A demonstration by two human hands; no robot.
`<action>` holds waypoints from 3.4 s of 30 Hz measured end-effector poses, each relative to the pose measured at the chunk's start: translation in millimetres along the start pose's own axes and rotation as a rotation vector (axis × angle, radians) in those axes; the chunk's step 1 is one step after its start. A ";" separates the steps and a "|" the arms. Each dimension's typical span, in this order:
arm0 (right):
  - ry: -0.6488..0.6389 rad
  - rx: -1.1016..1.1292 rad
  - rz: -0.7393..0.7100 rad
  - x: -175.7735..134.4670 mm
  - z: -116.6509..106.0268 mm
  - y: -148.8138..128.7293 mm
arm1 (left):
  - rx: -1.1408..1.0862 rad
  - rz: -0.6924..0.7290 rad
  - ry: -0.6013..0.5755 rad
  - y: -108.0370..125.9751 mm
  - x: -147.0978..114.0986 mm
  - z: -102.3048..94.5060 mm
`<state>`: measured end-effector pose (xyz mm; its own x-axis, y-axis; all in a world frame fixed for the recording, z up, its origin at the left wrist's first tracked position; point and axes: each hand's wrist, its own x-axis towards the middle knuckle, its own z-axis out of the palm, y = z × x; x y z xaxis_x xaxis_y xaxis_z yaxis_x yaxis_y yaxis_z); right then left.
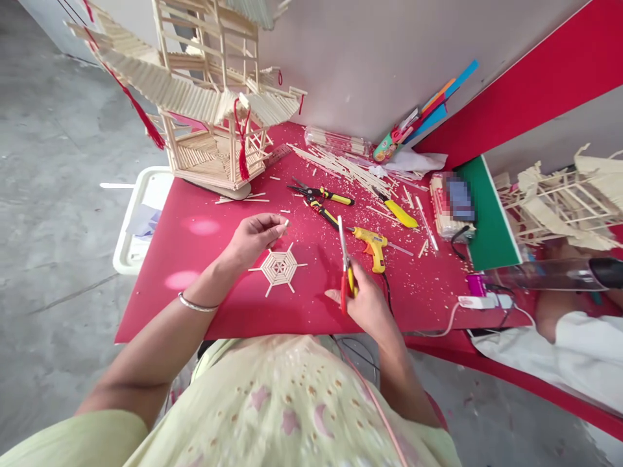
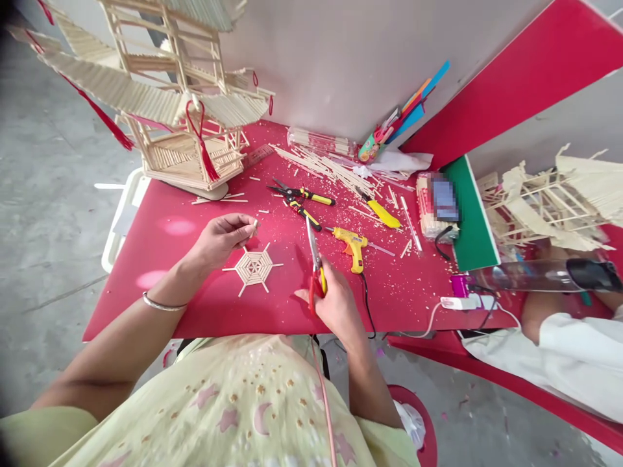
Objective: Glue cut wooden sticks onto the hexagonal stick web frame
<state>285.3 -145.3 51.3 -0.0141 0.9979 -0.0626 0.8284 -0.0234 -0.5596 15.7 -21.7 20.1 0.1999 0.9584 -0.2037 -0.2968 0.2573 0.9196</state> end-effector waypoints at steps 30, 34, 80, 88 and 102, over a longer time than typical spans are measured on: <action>0.019 -0.205 -0.235 70.0 44.6 -80.9 | 0.172 0.223 0.181 -3.5 2.2 -3.1; 0.016 -0.215 -0.217 69.3 47.5 -84.2 | 0.241 0.236 0.232 -3.9 1.4 -2.3; -0.011 -0.176 -0.270 79.6 36.7 -72.6 | 0.259 0.252 0.134 -3.1 7.3 -11.0; -0.045 -0.135 -0.360 82.1 26.8 -57.0 | 0.220 0.199 -0.090 9.6 5.4 -20.7; -0.028 -0.259 -0.434 80.2 21.2 -50.3 | 0.141 0.162 -0.202 15.9 3.3 -26.7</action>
<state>230.6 -65.4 56.9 -0.4004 0.9102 0.1062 0.8542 0.4127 -0.3162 -13.3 -11.2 25.0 0.3467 0.9379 0.0074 -0.2104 0.0701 0.9751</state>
